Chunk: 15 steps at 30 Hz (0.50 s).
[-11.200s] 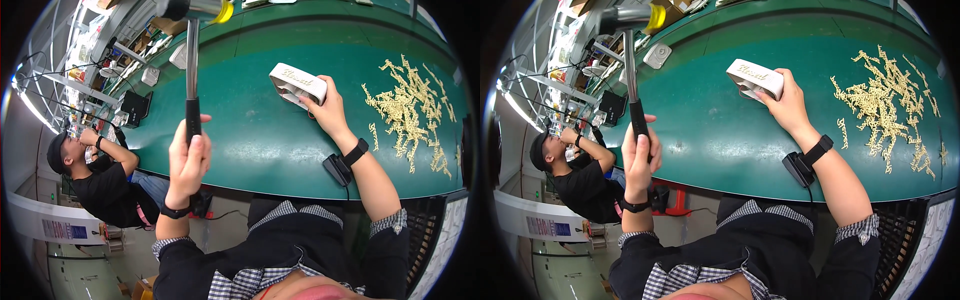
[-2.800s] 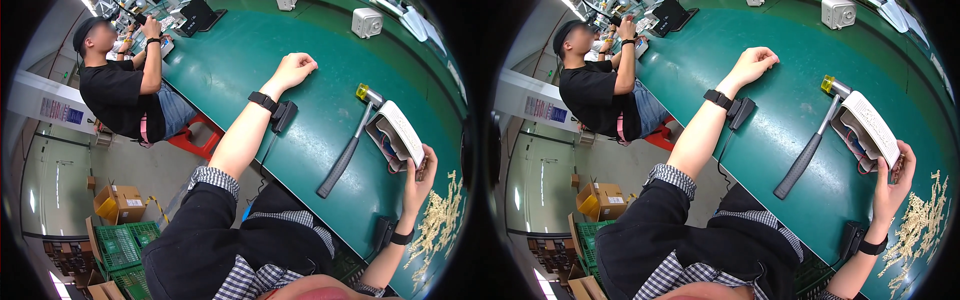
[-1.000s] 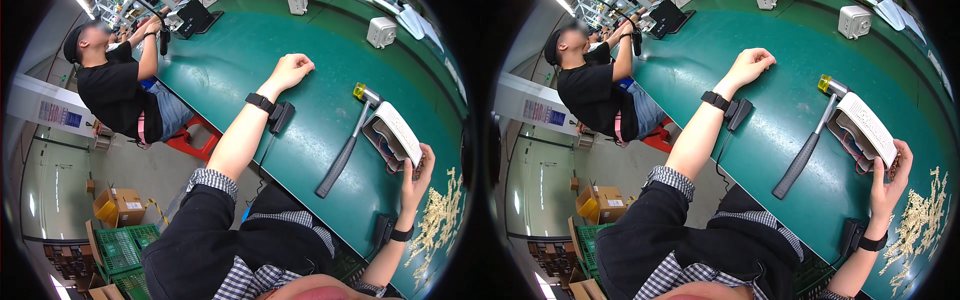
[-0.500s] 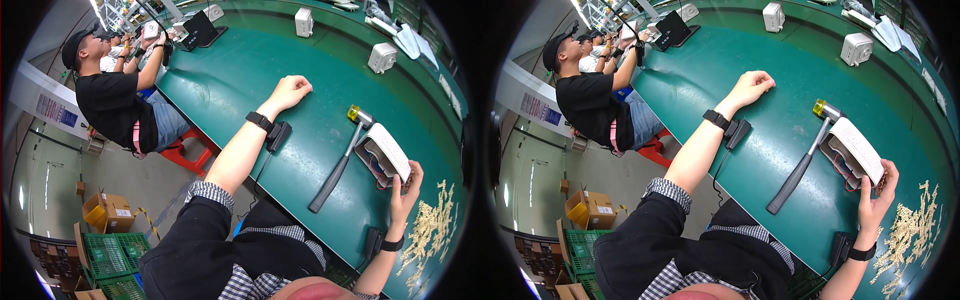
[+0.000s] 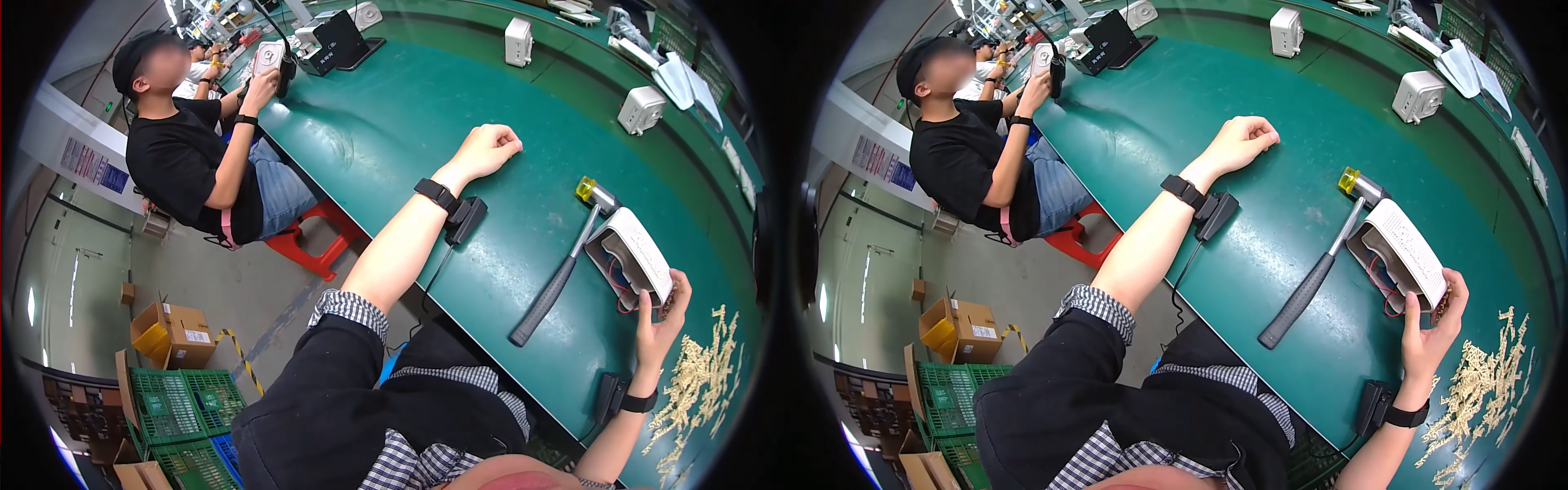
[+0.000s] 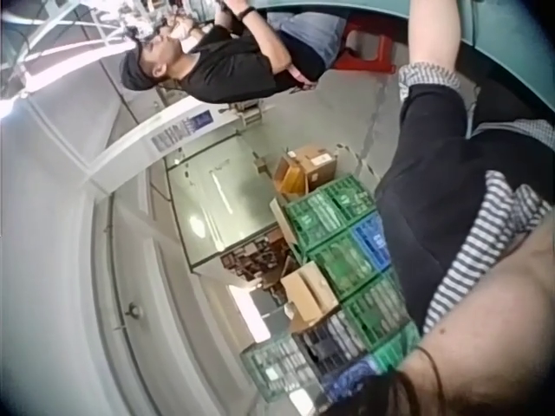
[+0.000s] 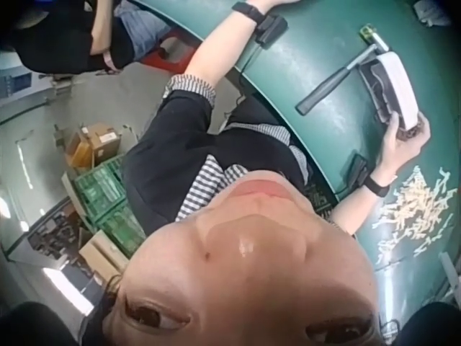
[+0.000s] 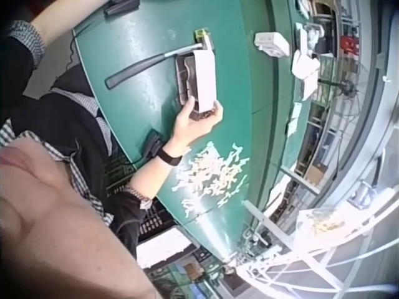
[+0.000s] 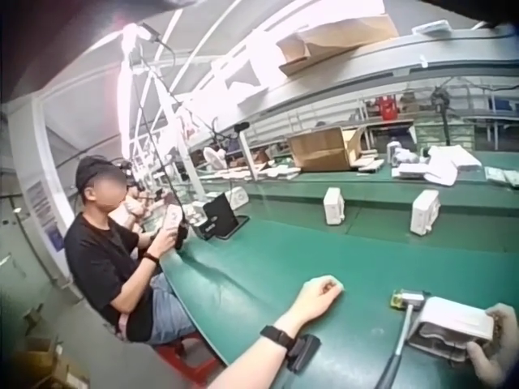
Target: The person picks up a gold emblem and fits it onto a white speaker housing, then uses a mallet to hammer it into place. They repeat this process for a second speaker housing before setting both finished units aside.
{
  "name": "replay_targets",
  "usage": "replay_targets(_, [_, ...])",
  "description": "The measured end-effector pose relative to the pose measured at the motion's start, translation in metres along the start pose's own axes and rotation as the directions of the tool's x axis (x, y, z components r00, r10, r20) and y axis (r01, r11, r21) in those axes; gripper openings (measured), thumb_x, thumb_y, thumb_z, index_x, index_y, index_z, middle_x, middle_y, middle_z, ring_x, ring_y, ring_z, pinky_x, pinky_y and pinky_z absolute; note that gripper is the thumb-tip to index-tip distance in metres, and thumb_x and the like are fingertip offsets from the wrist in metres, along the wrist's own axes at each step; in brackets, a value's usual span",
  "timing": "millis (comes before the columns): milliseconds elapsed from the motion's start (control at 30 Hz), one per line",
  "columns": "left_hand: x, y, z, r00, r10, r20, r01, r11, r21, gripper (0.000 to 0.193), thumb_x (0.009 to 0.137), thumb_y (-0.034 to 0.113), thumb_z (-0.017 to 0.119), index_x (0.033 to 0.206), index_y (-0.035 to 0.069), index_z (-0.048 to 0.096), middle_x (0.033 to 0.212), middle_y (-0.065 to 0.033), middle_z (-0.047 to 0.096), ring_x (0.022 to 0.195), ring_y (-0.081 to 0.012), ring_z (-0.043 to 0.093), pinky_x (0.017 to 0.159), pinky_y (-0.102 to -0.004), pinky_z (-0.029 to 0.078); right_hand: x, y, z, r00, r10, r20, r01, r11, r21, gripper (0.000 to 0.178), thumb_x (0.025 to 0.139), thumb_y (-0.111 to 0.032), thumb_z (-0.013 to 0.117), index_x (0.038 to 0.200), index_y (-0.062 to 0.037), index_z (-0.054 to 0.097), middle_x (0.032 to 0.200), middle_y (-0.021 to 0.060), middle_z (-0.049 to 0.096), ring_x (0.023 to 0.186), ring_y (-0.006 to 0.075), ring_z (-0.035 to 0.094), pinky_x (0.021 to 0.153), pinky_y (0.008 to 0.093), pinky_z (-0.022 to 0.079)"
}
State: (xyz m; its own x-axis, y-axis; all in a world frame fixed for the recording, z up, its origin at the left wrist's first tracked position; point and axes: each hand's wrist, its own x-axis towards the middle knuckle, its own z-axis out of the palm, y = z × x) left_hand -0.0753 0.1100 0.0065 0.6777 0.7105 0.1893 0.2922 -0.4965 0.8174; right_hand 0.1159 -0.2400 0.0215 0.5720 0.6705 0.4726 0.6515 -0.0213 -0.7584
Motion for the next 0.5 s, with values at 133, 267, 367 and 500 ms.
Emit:
replay_targets(133, [0.0008, -0.0006, 0.0015, 1.000, 0.031, -0.002, -0.031, 0.999, 0.015, 0.020, 0.086, 0.018, 0.061, 0.090, 0.000, 0.068, 0.075, -0.0046, 0.066, 0.069, -0.0097, 0.060, 0.066, -0.0252, 0.049, 0.0003, 0.0001, 0.0003, 1.000, -0.004, -0.006, 0.004, 1.000, -0.008, 0.048, 0.083, -0.006, 0.065, 0.126, -0.0020, 0.042, 0.113, 0.0100, 0.052, 0.103, 0.0165, 0.053, 0.086, 0.0261, 0.042])
replay_targets(267, [-0.0013, -0.0005, 0.0011, 1.000, 0.014, 0.002, -0.014, 1.000, 0.009, 0.023, 0.084, 0.021, 0.062, 0.091, 0.000, 0.068, 0.082, -0.0110, 0.069, 0.076, -0.0197, 0.065, 0.071, -0.0315, 0.051, -0.0006, 0.0020, -0.0008, 1.000, -0.020, -0.002, 0.020, 1.000, -0.010, 0.048, 0.084, -0.007, 0.064, 0.126, -0.0021, 0.042, 0.114, 0.0102, 0.052, 0.104, 0.0165, 0.053, 0.086, 0.0259, 0.042])
replay_targets(367, [-0.0008, 0.0004, 0.0008, 1.000, 0.017, 0.000, -0.017, 1.000, 0.020, 0.022, 0.084, 0.021, 0.062, 0.091, 0.000, 0.068, 0.082, -0.0114, 0.069, 0.076, -0.0199, 0.065, 0.071, -0.0316, 0.051, -0.0009, 0.0051, -0.0018, 1.000, -0.012, 0.018, 0.013, 1.000, -0.015, 0.047, 0.086, -0.009, 0.063, 0.128, -0.0023, 0.042, 0.116, 0.0100, 0.052, 0.105, 0.0161, 0.053, 0.086, 0.0256, 0.042])
replay_targets(500, [-0.0005, 0.0011, 0.0008, 1.000, 0.021, 0.000, -0.021, 0.999, 0.030, 0.022, 0.084, 0.020, 0.062, 0.091, 0.001, 0.068, 0.082, -0.0118, 0.069, 0.076, -0.0202, 0.065, 0.071, -0.0318, 0.051, 0.0003, 0.0053, -0.0018, 0.999, -0.023, 0.023, 0.024, 0.999, -0.029, 0.047, 0.086, -0.009, 0.064, 0.128, -0.0024, 0.042, 0.114, 0.0102, 0.053, 0.103, 0.0154, 0.053, 0.084, 0.0245, 0.042])
